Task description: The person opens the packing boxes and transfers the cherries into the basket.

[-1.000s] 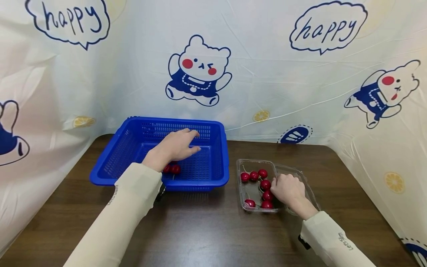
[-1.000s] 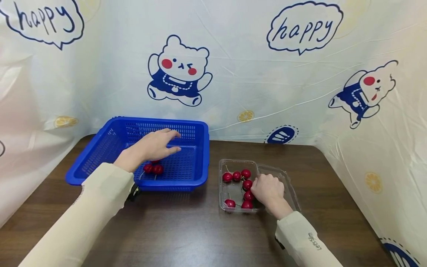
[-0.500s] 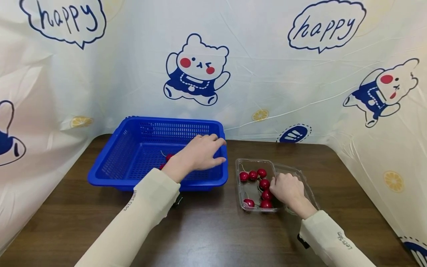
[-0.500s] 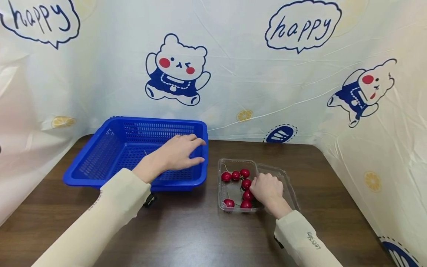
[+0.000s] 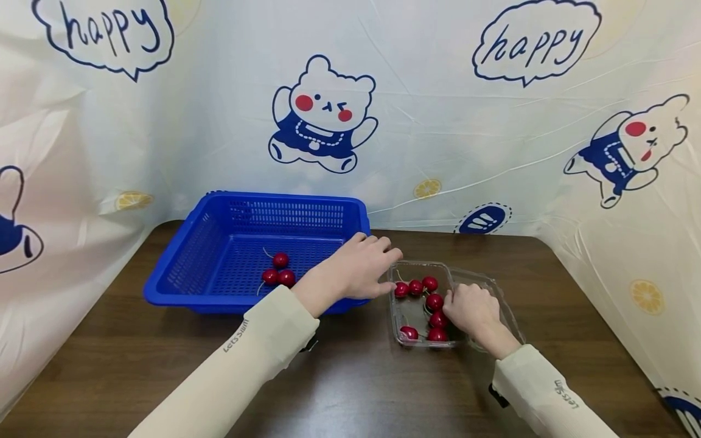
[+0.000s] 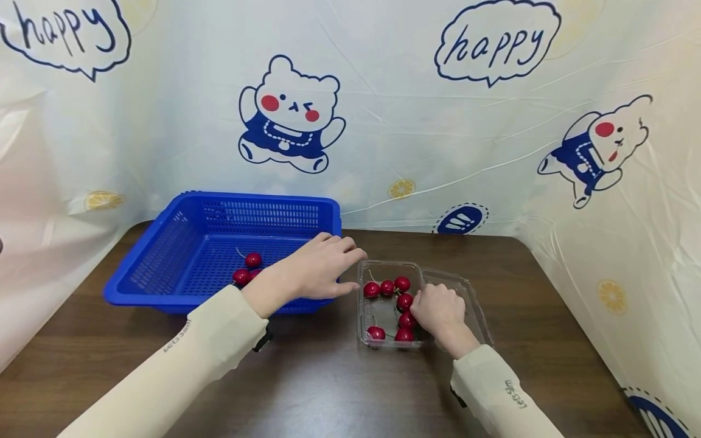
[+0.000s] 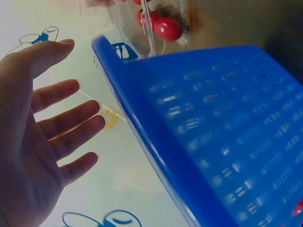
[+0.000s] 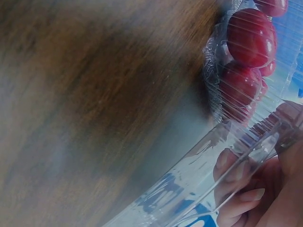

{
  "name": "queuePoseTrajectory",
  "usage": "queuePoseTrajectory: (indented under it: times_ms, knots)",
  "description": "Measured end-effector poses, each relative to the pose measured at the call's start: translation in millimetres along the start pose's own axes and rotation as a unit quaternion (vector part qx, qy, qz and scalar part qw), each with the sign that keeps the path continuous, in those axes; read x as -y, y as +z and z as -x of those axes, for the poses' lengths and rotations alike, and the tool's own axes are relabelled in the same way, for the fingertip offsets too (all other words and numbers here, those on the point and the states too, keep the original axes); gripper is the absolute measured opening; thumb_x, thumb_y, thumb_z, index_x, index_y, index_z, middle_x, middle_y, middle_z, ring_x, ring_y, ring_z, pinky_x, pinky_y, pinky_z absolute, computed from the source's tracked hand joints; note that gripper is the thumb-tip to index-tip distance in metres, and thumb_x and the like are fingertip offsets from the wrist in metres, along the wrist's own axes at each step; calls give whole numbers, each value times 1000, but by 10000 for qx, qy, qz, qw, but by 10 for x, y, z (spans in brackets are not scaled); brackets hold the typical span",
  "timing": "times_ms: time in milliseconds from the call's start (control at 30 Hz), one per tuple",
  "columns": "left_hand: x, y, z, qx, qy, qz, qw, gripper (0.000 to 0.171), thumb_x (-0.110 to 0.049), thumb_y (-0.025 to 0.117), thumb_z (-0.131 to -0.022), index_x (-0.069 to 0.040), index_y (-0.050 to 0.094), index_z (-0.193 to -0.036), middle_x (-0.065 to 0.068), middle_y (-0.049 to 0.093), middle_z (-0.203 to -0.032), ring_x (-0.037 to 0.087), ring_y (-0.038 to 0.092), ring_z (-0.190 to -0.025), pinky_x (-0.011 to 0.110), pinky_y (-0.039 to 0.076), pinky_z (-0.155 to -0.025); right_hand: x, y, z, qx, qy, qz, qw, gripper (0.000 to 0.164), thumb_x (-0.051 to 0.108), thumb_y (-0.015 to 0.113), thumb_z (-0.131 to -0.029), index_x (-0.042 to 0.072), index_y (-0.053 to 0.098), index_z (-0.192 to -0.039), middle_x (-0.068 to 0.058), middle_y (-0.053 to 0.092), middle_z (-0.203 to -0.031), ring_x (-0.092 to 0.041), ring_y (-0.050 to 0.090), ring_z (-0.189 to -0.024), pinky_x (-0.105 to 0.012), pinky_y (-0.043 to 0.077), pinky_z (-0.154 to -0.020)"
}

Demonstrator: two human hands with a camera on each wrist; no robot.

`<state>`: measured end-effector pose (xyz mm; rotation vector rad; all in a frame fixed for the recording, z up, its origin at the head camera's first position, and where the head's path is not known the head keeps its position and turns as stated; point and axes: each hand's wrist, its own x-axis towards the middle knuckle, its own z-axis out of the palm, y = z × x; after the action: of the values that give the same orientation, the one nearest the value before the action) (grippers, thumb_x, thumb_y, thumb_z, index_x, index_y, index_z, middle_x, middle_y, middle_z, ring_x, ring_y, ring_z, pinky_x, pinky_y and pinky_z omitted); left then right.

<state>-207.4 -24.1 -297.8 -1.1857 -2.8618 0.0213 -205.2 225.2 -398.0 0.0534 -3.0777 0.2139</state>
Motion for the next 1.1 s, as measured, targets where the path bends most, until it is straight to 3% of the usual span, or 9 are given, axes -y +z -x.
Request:
queuePoseTrajectory:
  times_ms: [200, 367, 533, 1100]
  knots:
    - [-87, 46, -24, -87, 264, -334, 9991, 47, -43, 58, -92, -17, 56, -131, 7, 63, -126, 24, 58, -113, 45, 44, -102, -5, 10, -6, -19, -11, 20, 10000, 40, 24, 50, -91, 8, 56, -55, -17, 64, -60, -33, 56, -51, -45, 47, -41]
    - [-196, 104, -47, -190, 675, -646, 9954, 45, -43, 56, -93, -17, 58, -129, 6, 64, -125, 22, 59, -113, 43, 45, -101, -8, 11, -7, 13, 27, 28, 10000, 40, 24, 51, -91, 8, 56, -55, -16, 62, -59, -31, 55, -50, -45, 47, -41]
    - [-324, 175, -80, -101, 938, -872, 9917, 41, -42, 56, -93, -19, 58, -127, 5, 64, -126, 20, 59, -115, 41, 45, -103, -4, 6, -4, 55, 52, -9, 10000, 41, 25, 51, -91, 8, 55, -54, -13, 59, -55, -29, 52, -47, -42, 45, -39]
    - [-506, 449, -159, 102, 1146, -1140, 9868, 32, -34, 58, -93, -22, 60, -123, 2, 66, -122, 17, 62, -108, 37, 49, -98, 4, 0, -5, 44, 56, -43, 10000, 40, 24, 51, -91, 8, 54, -55, -15, 60, -57, -31, 54, -49, -44, 46, -40]
